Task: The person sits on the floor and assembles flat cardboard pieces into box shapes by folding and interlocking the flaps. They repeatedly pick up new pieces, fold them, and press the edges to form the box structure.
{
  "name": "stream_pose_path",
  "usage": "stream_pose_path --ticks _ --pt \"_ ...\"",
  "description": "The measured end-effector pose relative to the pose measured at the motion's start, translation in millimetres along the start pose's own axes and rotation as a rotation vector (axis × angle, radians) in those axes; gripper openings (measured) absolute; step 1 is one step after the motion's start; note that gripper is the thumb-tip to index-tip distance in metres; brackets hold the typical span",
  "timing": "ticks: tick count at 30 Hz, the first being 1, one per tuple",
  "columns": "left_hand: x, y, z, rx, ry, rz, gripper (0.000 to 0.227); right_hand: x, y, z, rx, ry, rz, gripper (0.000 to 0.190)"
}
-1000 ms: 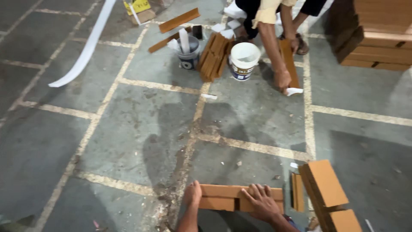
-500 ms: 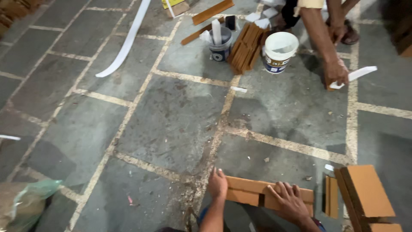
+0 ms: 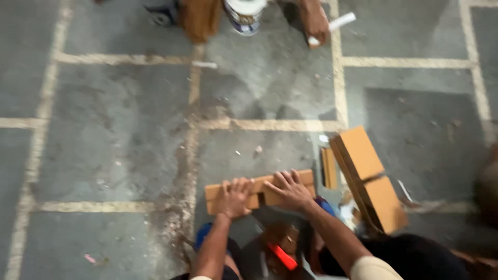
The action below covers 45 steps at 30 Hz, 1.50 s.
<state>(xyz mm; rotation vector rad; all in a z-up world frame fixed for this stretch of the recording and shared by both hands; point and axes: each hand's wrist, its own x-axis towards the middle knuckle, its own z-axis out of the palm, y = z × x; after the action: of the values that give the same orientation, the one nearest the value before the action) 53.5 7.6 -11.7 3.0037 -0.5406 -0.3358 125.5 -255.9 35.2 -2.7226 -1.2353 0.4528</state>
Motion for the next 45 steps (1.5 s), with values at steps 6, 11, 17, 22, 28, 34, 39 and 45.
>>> stream_pose_path --ticks 6,11,17,22,28,34,39,45 --pt "-0.5 0.4 -13.3 -0.115 0.183 0.003 0.108 2.2 2.5 3.3 -0.036 0.019 0.004 0.094" --pt "-7.8 6.7 -30.2 -0.041 0.129 0.0 0.105 -11.9 -27.8 25.8 -0.178 0.023 0.181 0.1" --pt "-12.2 7.8 -32.1 -0.017 0.114 -0.012 0.104 -30.7 -89.2 35.6 0.185 0.204 0.293 0.087" --pt "-5.5 8.2 -27.4 0.005 0.29 -0.003 0.086 21.7 -73.5 9.2 0.23 0.545 0.203 0.056" --pt "-1.4 2.7 -25.5 -0.048 0.187 -0.005 0.083 99.7 -36.7 -3.2 0.239 0.444 0.331 0.048" --pt "-5.5 4.5 -26.1 -0.052 0.163 0.003 0.077 101.1 -39.0 -0.9 0.195 0.238 0.425 0.047" --pt "-0.3 -0.3 -33.2 -0.082 0.155 -0.009 0.101 71.5 8.8 -14.8 0.171 -0.047 0.542 0.054" --pt "0.3 0.9 -32.0 -0.036 0.153 -0.013 0.106 11.3 67.2 7.5 0.479 0.325 1.077 0.054"
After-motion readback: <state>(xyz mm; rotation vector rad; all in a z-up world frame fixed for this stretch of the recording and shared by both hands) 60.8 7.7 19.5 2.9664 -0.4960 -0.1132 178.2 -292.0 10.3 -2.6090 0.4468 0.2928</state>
